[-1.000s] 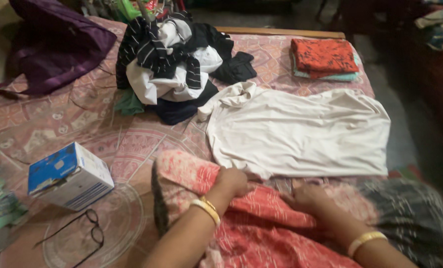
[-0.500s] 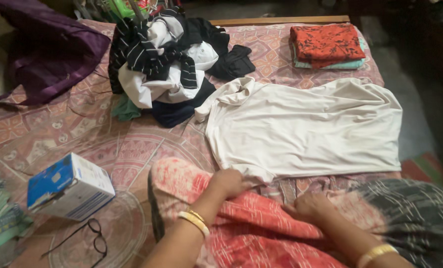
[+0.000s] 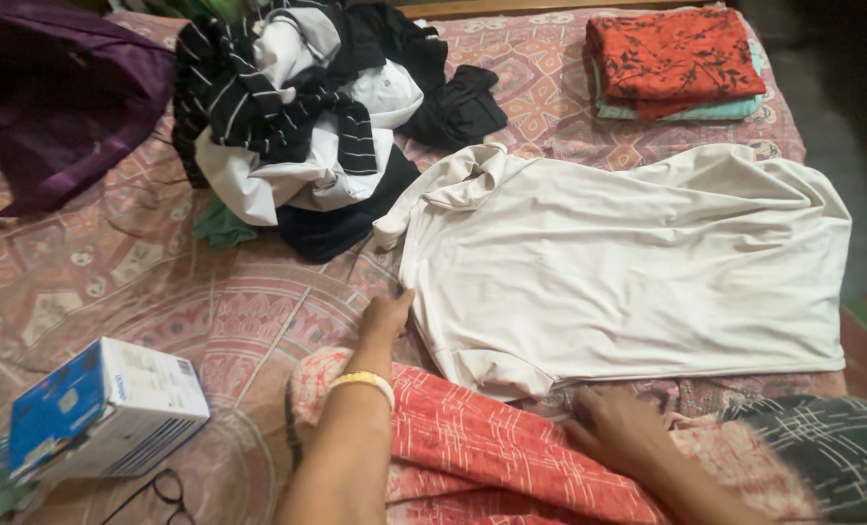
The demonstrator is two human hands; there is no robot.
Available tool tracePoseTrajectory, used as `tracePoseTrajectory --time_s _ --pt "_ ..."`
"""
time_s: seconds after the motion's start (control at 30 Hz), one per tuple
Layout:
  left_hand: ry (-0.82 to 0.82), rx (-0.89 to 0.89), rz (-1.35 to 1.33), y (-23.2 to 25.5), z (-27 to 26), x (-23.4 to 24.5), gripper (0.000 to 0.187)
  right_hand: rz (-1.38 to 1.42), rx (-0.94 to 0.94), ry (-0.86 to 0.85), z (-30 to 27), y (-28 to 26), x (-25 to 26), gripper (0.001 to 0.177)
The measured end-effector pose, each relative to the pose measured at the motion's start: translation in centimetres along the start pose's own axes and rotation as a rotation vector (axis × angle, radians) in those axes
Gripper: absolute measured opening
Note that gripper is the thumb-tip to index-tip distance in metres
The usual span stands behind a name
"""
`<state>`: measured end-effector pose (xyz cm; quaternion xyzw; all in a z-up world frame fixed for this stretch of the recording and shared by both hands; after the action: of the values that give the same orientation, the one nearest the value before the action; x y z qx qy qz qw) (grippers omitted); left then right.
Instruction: The person folds a white long-sleeved shirt on a bed. They smooth the fabric, fold the sleeves inward, fold the shirt in half lengthwise, and then fold it into a compact rectangle.
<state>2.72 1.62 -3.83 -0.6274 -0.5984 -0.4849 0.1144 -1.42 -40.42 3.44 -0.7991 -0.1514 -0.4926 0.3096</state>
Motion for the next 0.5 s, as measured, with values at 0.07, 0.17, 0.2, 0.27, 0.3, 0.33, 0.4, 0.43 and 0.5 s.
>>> tracePoseTrajectory --time_s 0.07,0.17,0.2,0.27,0.3,0.33,0.4,0.43,0.5 --pt "-0.023 -0.100 0.055 0.2 0.0 -0.8 0.060 0.146 0.007 0.101 0.8 -0.1 -0.4 0.043" --pt "-0.012 -0.094 -0.106 -0.2 -0.1 -1.2 0.043 0.212 -0.023 0.119 2.4 -0.3 -0.8 0.042" --pt "0.000 -0.066 -0.199 -0.3 -0.2 -1.3 0.037 0.208 -0.040 0.103 2.8 -0.4 -0.8 0.041" --pt "-0.009 -0.046 -0.227 -0.4 -0.3 -1.1 0.035 0.198 -0.066 0.068 3.2 -0.5 -0.6 0.039" --pt "-0.016 -0.037 -0.241 -0.6 -0.6 -1.0 0.034 0.192 -0.080 0.050 3.2 -0.6 -0.5 0.038" --pt "0.041 -0.064 -0.174 -0.8 -0.9 -0.7 0.032 0.217 -0.074 0.051 3.2 -0.8 -0.2 0.037" --pt "0.151 -0.125 -0.042 -0.6 -1.4 -0.2 0.029 0.266 -0.066 0.059 3.0 -1.1 0.4 0.033" --pt "0.169 -0.124 -0.012 -0.4 -1.8 0.0 0.030 0.270 -0.067 0.043 3.0 -1.4 0.8 0.033" --pt "0.201 -0.128 0.049 0.1 -2.4 0.2 0.033 0.281 -0.076 0.013 2.8 -1.9 1.3 0.033"
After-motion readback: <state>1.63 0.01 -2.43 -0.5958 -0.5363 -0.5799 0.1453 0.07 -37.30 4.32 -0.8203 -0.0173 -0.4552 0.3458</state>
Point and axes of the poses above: each hand's wrist, its own z-axis towards the middle knuckle, its own x-axis out of the back of the hand, y = z × x, the point moved 1 cm from there along z, towards the middle knuckle, and after that the axes turned 6 degrees about x, right-handed, at the moved point
